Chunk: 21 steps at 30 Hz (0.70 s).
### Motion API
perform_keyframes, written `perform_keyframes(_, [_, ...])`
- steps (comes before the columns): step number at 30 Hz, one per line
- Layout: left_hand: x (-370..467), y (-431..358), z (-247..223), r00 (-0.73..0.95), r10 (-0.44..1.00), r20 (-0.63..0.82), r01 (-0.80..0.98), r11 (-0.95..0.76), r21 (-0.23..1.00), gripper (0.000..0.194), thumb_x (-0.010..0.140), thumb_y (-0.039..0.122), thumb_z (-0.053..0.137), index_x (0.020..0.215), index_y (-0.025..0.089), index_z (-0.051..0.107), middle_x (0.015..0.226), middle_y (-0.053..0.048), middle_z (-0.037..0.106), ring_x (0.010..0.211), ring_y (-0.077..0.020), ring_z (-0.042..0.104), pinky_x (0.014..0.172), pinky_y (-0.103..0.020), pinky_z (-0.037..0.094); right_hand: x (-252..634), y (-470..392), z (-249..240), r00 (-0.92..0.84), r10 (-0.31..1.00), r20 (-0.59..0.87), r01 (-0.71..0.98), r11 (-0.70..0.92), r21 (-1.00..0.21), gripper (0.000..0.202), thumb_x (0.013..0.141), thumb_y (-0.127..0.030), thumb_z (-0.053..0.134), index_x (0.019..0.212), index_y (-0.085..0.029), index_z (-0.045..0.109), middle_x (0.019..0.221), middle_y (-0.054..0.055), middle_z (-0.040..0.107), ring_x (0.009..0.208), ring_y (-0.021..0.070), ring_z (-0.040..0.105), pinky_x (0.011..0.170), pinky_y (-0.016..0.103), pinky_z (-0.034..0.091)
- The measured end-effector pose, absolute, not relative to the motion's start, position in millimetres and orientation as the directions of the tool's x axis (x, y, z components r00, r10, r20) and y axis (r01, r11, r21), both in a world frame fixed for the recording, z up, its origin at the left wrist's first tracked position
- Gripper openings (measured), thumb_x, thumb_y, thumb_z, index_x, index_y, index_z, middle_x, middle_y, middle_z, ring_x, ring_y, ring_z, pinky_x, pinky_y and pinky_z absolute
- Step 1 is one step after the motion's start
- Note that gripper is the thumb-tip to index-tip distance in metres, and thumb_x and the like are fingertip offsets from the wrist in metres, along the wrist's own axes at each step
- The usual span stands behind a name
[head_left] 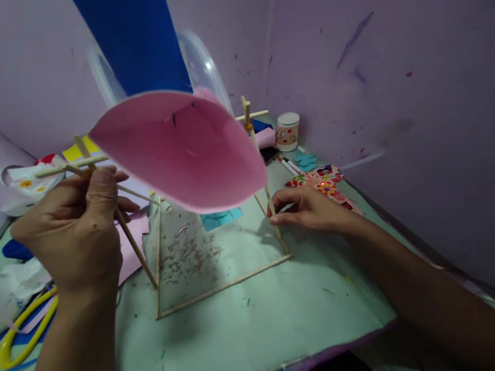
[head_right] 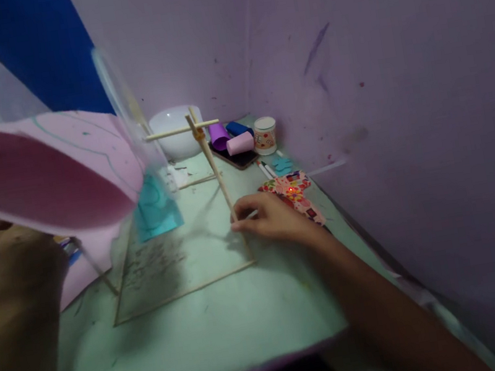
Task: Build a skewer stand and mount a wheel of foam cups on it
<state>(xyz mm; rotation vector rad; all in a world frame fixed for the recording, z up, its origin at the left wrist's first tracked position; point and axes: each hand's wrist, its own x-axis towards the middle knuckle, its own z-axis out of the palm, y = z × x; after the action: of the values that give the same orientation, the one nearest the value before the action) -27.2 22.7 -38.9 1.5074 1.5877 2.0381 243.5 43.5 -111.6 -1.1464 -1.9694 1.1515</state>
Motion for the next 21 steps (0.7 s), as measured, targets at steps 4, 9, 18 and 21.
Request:
perform_keyframes(4, [-31.1,25.6,-43.7,-0.409,0.58,0.705,0.474,-0.524,0.707,0.009,0.075,0.013,0.066,0.067,0.014,0.07,0.045,0.007,0.053,0.037,-0.0057,0.048,0.036,-0.02,0.039,244.3,43.7,-112.8,-0.441,0.894,0.072,0.349,0.245,-0.905,0.01,0.073,-0.026,0.065,0.07,-0.017,0.061,0.075,0.002,0.062,0.076,0.0156,0.06,0.072,0.028,0.047])
perform_keyframes(9, [-31.4,24.4,-42.9,-0.389,0.598,0.701,0.503,-0.5,0.705,0.013,0.077,0.014,0.063,0.066,0.013,0.068,0.049,0.005,0.056,0.038,-0.0055,0.049,0.035,-0.018,0.039,244.0,44.1,-113.9,-0.431,0.9,0.055,0.348,0.223,-0.911,0.011,0.071,-0.027,0.067,0.069,-0.017,0.062,0.075,0.003,0.064,0.076,0.0164,0.061,0.071,0.029,0.048])
perform_keyframes(18, [-31.6,22.5,-42.3,-0.453,0.625,0.636,0.484,-0.427,0.764,0.012,0.076,0.02,0.065,0.068,0.012,0.069,0.057,0.003,0.063,0.04,-0.0054,0.052,0.038,-0.017,0.043,244.3,43.8,-114.4,-0.41,0.908,0.083,0.414,0.266,-0.87,0.012,0.071,-0.029,0.067,0.072,-0.017,0.064,0.076,0.004,0.065,0.076,0.0185,0.063,0.073,0.03,0.049])
perform_keyframes(21, [-32.6,23.3,-43.7,-0.463,0.621,0.632,0.478,-0.426,0.768,0.011,0.075,0.022,0.067,0.074,0.012,0.071,0.06,0.002,0.065,0.04,-0.006,0.053,0.039,-0.018,0.044,244.6,43.3,-115.4,-0.418,0.903,0.101,0.429,0.294,-0.854,0.011,0.074,-0.027,0.065,0.074,-0.017,0.064,0.078,0.003,0.065,0.077,0.018,0.063,0.073,0.03,0.048])
